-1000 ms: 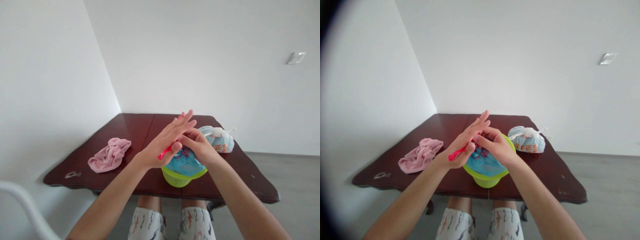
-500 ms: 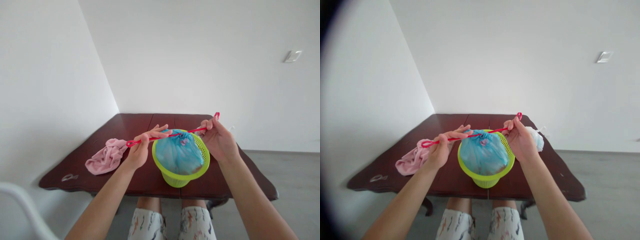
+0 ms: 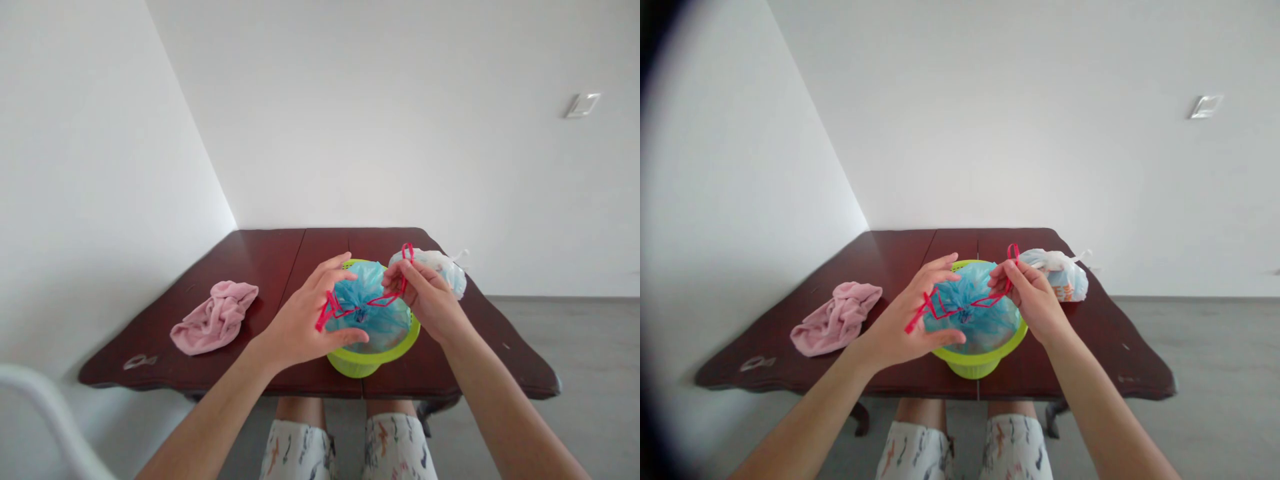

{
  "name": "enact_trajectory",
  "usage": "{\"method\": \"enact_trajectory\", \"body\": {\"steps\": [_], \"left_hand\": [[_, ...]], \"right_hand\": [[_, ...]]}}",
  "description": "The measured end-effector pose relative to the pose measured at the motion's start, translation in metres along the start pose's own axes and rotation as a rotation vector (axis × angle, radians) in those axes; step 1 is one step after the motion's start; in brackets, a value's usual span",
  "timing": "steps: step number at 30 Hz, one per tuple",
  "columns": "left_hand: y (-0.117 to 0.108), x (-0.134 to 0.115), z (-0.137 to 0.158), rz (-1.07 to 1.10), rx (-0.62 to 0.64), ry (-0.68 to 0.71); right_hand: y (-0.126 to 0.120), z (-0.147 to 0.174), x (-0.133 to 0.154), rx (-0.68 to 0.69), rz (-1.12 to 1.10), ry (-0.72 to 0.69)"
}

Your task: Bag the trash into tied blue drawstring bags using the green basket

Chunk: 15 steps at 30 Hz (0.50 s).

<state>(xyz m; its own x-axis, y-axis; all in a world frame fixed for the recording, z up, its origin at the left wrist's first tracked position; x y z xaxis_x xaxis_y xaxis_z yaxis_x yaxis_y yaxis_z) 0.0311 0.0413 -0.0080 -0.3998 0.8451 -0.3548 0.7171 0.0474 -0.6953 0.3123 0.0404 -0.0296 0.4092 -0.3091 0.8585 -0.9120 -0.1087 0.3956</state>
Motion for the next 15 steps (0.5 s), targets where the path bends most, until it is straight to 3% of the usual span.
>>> {"method": "enact_trajectory", "body": {"steps": [4, 7, 10, 13, 15], "left_hand": [[0.019, -0.002, -0.012, -0.308, 0.275, -0.115], [0.025, 0.005, -0.018, -0.334, 0.407, -0.09], [0.017, 0.008, -0.027, -0.166, 0.343, -0.051], [0.004, 0.01, -0.04, -0.026, 0.206, -0.115], [-0.004, 0.015, -0.051, 0.022, 0.087, -0.178]], "right_hand": [[0.009, 0.028, 0.012, 0.069, 0.207, -0.145], [0.001, 0.056, 0.016, -0.036, 0.337, -0.312], [-0.022, 0.087, 0.003, -0.286, 0.366, -0.401], [-0.05, 0.121, -0.024, -0.578, 0.349, -0.44], [-0.067, 0.141, -0.044, -0.696, 0.295, -0.399]]}}
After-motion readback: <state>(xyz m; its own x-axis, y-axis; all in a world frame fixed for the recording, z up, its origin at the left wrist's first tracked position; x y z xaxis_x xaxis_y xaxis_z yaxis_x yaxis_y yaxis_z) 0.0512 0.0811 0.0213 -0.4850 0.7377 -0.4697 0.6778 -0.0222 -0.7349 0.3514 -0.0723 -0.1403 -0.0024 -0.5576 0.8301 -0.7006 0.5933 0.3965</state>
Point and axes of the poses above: each hand's wrist, its own z-axis away from the middle knuckle, its own y-axis out of the palm, x = y × z, the point moved 1 cm from there along -z, towards the middle knuckle, and after that the axes turned 9 degrees about -z, right-handed, at the moved point
